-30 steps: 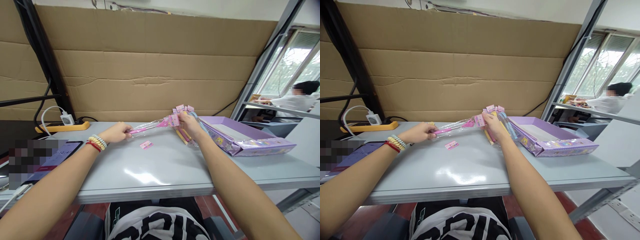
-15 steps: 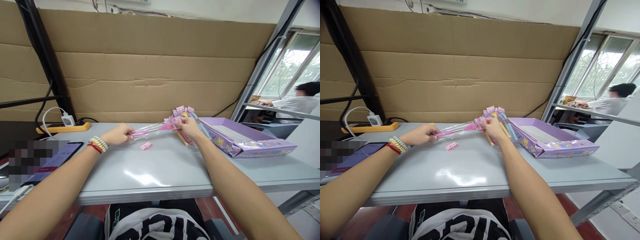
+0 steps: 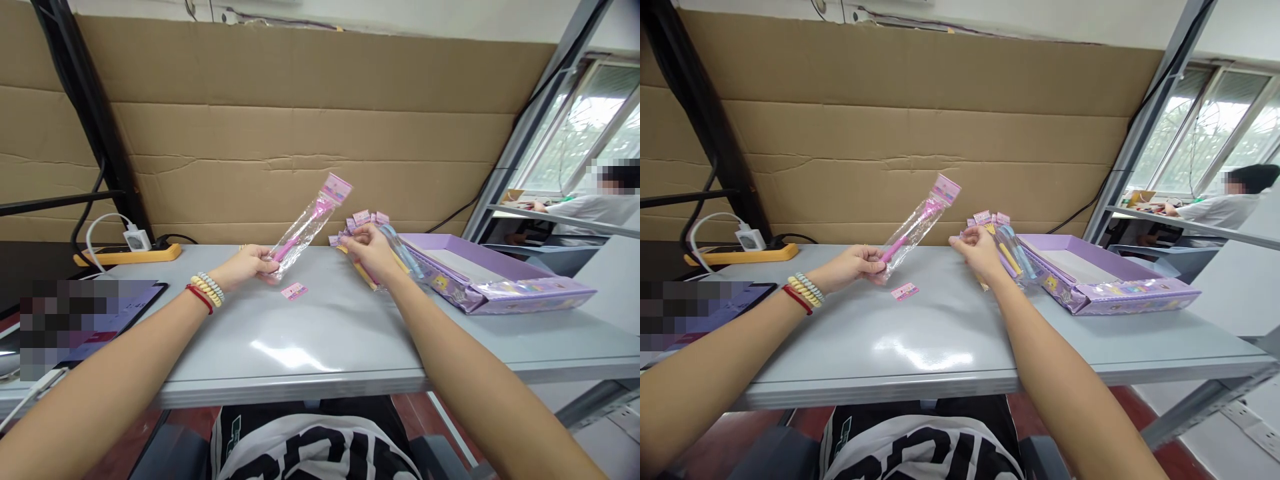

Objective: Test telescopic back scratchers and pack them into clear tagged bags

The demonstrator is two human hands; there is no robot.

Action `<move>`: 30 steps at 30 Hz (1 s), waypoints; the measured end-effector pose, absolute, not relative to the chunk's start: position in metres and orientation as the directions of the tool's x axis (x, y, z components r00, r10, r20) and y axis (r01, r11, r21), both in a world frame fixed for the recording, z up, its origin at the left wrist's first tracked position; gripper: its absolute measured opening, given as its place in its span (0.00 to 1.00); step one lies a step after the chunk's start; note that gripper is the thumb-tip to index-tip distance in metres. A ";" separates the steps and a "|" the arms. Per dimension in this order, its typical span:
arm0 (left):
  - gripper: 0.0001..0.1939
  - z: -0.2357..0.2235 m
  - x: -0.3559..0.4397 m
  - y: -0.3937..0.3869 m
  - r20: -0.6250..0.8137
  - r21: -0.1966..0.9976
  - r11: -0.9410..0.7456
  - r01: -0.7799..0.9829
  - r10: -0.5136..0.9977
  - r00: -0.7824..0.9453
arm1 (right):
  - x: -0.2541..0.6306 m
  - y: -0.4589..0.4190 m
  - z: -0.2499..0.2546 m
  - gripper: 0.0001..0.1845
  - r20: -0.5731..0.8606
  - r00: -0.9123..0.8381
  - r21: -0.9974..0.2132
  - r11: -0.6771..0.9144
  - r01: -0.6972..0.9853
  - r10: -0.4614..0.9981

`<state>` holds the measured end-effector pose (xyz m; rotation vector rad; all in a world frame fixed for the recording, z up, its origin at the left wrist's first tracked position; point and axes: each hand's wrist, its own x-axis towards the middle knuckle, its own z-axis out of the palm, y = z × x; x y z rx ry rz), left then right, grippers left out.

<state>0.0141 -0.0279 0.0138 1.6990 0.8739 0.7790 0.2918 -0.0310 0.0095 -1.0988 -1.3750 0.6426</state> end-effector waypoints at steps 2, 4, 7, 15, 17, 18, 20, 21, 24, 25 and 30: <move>0.14 0.008 0.022 -0.029 0.092 0.988 -0.143 0.064 0.858 0.506 | 0.281 -0.036 0.004 0.21 0.480 -0.095 -0.821 0.484 0.303 0.872; 0.16 0.003 0.030 -0.031 0.073 0.997 -0.083 -0.001 0.869 0.490 | 0.267 -0.044 0.000 0.17 0.467 -0.367 -0.754 0.579 0.310 0.804; 0.17 -0.001 0.039 -0.035 0.069 0.997 -0.075 -0.009 0.866 0.496 | 0.247 -0.056 -0.001 0.13 0.377 -0.618 -0.684 0.657 0.317 0.690; 0.16 -0.001 0.044 -0.041 0.203 0.966 -0.257 0.025 0.814 0.544 | 0.235 -0.058 -0.002 0.10 0.371 -0.554 -0.693 0.619 0.369 0.745; 0.15 0.001 0.044 -0.042 0.224 0.954 -0.295 0.051 0.816 0.532 | 0.236 -0.059 -0.001 0.09 0.356 -0.507 -0.703 0.583 0.409 0.785; 0.15 0.001 0.044 -0.043 0.224 0.950 -0.305 0.066 0.814 0.537 | 0.236 -0.060 0.000 0.08 0.362 -0.480 -0.688 0.577 0.440 0.799; 0.14 0.003 0.045 -0.044 0.198 0.948 -0.303 0.096 0.799 0.568 | 0.236 -0.062 0.002 0.08 0.389 -0.432 -0.632 0.577 0.518 0.814; 0.14 0.004 0.045 -0.046 0.177 0.950 -0.293 0.108 0.790 0.587 | 0.235 -0.063 0.002 0.10 0.400 -0.414 -0.598 0.575 0.558 0.818; 0.15 0.006 0.049 -0.051 0.120 0.969 -0.226 0.096 0.779 0.616 | 0.232 -0.065 0.002 0.20 0.415 -0.387 -0.518 0.564 0.643 0.823; 0.15 0.007 0.050 -0.053 0.107 0.977 -0.196 0.079 0.780 0.617 | 0.231 -0.065 0.002 0.22 0.418 -0.383 -0.497 0.560 0.662 0.824; 0.18 0.011 0.054 -0.062 0.131 0.961 -0.251 0.117 0.782 0.609 | 0.228 -0.064 -0.001 0.16 0.432 -0.432 -0.372 0.593 0.714 0.792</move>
